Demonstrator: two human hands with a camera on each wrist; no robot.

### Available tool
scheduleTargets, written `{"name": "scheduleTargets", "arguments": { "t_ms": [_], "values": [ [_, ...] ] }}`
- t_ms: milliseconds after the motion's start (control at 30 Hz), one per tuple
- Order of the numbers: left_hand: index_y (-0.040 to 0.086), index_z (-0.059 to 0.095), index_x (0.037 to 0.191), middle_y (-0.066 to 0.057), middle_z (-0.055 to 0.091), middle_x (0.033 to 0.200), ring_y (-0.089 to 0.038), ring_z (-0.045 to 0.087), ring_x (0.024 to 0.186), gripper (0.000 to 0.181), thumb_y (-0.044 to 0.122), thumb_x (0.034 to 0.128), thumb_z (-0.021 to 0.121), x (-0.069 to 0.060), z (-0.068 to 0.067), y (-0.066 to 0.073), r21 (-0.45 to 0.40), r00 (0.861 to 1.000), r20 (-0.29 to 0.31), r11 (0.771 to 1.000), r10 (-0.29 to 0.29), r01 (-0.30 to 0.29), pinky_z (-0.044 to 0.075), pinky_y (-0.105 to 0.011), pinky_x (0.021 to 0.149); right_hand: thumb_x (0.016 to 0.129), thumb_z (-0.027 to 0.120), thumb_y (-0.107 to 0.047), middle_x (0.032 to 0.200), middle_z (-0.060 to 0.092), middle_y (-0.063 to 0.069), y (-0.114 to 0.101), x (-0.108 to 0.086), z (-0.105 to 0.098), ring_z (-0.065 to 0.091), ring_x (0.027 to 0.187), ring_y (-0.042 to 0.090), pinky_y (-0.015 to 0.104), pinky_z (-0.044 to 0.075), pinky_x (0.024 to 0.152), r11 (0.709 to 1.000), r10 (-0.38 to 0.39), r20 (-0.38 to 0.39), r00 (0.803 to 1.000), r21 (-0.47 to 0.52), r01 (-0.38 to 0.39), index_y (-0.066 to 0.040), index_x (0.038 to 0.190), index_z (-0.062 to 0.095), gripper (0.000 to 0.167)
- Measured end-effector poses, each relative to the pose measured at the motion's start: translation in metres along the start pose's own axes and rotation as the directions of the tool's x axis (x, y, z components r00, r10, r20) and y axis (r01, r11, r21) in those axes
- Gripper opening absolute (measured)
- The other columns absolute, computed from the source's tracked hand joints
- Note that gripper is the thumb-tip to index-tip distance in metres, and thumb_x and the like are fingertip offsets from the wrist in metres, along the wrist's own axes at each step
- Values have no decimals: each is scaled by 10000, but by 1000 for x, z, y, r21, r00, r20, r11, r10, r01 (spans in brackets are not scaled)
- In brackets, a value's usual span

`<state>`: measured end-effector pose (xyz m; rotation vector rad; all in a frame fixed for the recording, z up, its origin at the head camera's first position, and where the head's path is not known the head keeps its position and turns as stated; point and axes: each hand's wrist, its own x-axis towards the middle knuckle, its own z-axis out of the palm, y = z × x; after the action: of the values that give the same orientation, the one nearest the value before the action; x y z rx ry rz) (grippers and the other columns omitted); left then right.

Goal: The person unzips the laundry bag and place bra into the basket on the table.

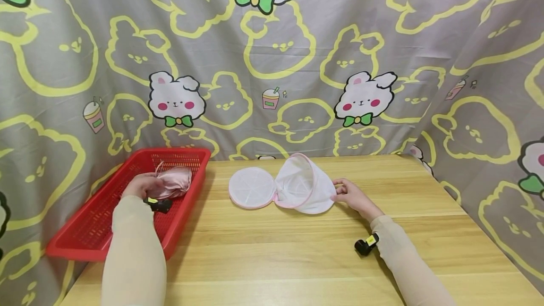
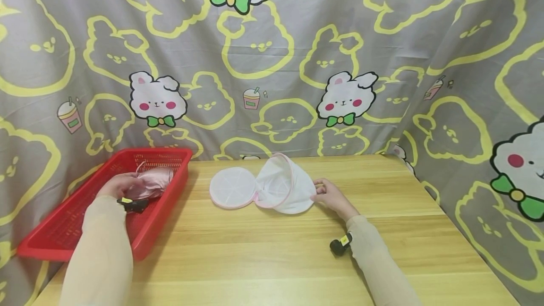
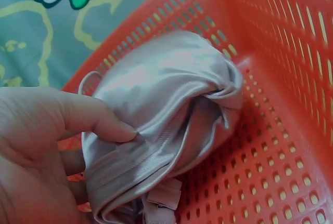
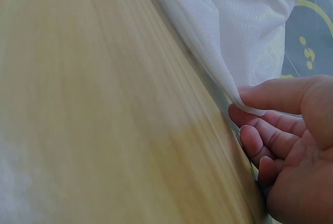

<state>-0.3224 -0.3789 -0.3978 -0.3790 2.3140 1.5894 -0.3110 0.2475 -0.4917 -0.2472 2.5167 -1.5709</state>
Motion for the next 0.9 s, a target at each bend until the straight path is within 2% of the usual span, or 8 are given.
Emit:
{"name": "scheduleTargets", "arguments": {
  "t_ms": [67,133,267,367,467,567,767,900],
  "values": [
    [76,637,1011,139,610,712,-53,587,703,130,42,903,574,0,-1,-1,33,1000,-19,999,-12,12,526,-242,697,888,664,-57,994,642,156,-6,-3,0,553,836,123,245,410,728,1000,3,-1,1000,2,-3,75,1345,415,537],
    [17,614,1177,138,601,775,-107,576,815,273,83,912,602,-1,-2,0,53,998,-58,998,-27,30,502,-254,749,892,657,-50,993,639,160,-12,-7,0,550,835,126,248,408,729,1000,0,1,1000,5,0,84,1342,411,530],
    [-39,358,1446,170,566,842,-148,517,936,591,98,920,590,-5,-2,3,12,995,-91,999,-33,34,490,-269,795,887,671,-65,989,642,141,-11,-6,0,560,837,123,252,416,745,1000,6,-3,1000,8,-6,59,1342,423,533],
    [-8,307,1487,134,566,936,-152,499,979,625,98,926,561,-8,-1,7,-34,993,-117,999,-24,20,503,-261,817,883,683,-80,991,648,140,-2,-1,0,569,841,121,249,422,751,1000,0,-4,1000,13,0,47,1348,424,547],
    [53,250,1532,-35,544,1222,-221,481,1143,668,128,941,550,-10,-2,11,-86,987,-153,996,-39,26,510,-285,904,878,686,-75,988,650,150,-1,0,1,572,841,124,245,426,754,1000,-5,-3,1000,19,5,54,1344,426,549],
    [108,242,1546,-62,466,1382,-254,435,1262,680,160,950,566,-10,-4,14,-153,982,-180,988,-53,25,503,-310,957,873,688,-75,975,651,136,0,0,1,571,834,117,243,423,744,1000,-2,-6,1000,17,2,53,1339,431,547],
    [124,239,1549,136,479,1115,-229,433,1259,665,278,981,546,-14,-10,19,-159,977,-211,987,-23,-11,389,-430,1071,870,681,-71,949,641,97,0,0,0,556,822,128,250,411,726,1000,12,-13,1000,14,-12,35,1338,438,537],
    [142,314,1522,153,475,1082,-116,529,1081,619,309,976,552,-20,-12,24,-146,971,-240,988,6,-42,389,-419,1041,870,679,-69,943,640,99,0,0,0,554,821,134,253,407,721,1000,3,-10,1000,8,-3,42,1335,436,536]
  ]
}}
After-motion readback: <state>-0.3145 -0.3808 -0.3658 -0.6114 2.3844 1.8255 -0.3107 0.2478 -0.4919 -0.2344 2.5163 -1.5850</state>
